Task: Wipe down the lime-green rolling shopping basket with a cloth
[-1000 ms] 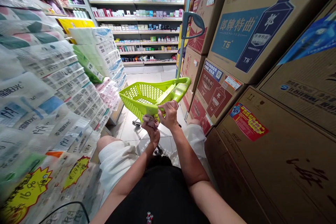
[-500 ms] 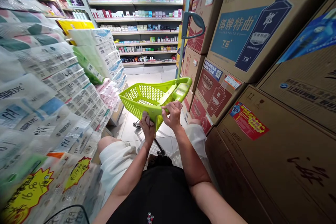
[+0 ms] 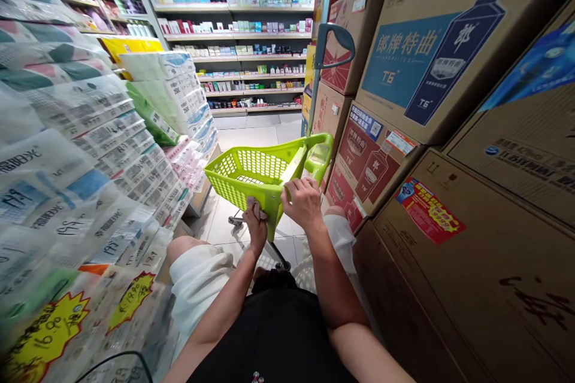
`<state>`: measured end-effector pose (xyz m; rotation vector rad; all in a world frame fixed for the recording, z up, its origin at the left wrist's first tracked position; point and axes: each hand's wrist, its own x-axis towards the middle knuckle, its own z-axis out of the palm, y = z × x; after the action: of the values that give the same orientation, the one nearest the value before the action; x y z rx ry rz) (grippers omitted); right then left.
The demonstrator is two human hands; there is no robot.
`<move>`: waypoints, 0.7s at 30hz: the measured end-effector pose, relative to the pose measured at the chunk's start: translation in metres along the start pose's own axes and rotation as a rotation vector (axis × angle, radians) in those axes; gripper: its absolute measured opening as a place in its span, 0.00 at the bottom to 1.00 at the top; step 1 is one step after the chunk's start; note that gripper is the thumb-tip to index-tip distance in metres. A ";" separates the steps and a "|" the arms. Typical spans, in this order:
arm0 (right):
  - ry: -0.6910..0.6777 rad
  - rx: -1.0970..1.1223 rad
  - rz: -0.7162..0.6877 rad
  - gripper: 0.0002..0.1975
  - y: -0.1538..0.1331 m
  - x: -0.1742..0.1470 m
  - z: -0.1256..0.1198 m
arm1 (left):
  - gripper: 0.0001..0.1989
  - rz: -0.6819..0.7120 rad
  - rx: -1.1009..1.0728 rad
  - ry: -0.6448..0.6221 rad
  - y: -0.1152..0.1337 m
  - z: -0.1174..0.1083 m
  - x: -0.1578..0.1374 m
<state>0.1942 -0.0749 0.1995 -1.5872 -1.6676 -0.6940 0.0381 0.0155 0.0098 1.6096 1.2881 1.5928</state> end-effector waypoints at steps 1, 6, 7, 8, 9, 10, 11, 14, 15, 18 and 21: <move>0.000 -0.018 0.011 0.07 -0.001 0.001 0.003 | 0.30 0.003 0.000 -0.007 0.002 0.002 -0.004; -0.008 -0.038 -0.005 0.08 0.002 -0.001 0.011 | 0.32 -0.046 0.006 -0.008 0.004 0.004 -0.006; -0.008 -0.033 -0.018 0.08 0.003 -0.001 0.011 | 0.33 -0.067 0.011 0.006 0.003 0.003 0.000; -0.007 -0.027 -0.029 0.08 0.004 -0.002 0.010 | 0.34 -0.087 0.020 0.024 0.002 0.001 0.010; -0.002 -0.017 -0.039 0.09 0.005 -0.002 0.010 | 0.34 -0.105 0.032 0.047 0.001 -0.001 0.022; 0.006 -0.006 -0.047 0.09 0.006 -0.003 0.009 | 0.33 -0.121 0.045 0.073 0.001 -0.002 0.035; 0.017 0.005 -0.053 0.09 0.006 -0.003 0.008 | 0.31 -0.137 0.059 0.101 0.001 -0.004 0.049; 0.045 0.030 -0.061 0.08 0.007 -0.004 0.007 | 0.25 -0.182 0.088 0.173 0.003 -0.004 0.077; 0.049 0.037 -0.059 0.08 0.007 -0.005 0.007 | 0.25 -0.185 0.097 0.181 0.003 -0.003 0.078; 0.054 0.060 -0.053 0.07 0.007 -0.006 0.007 | 0.29 -0.145 0.114 0.145 0.001 0.003 0.050; 0.070 0.060 -0.043 0.05 0.008 -0.006 0.007 | 0.31 -0.090 0.073 0.071 -0.007 0.009 0.008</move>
<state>0.2010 -0.0722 0.1894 -1.4729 -1.6604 -0.7062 0.0435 0.0276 0.0054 1.5275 1.4512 1.5774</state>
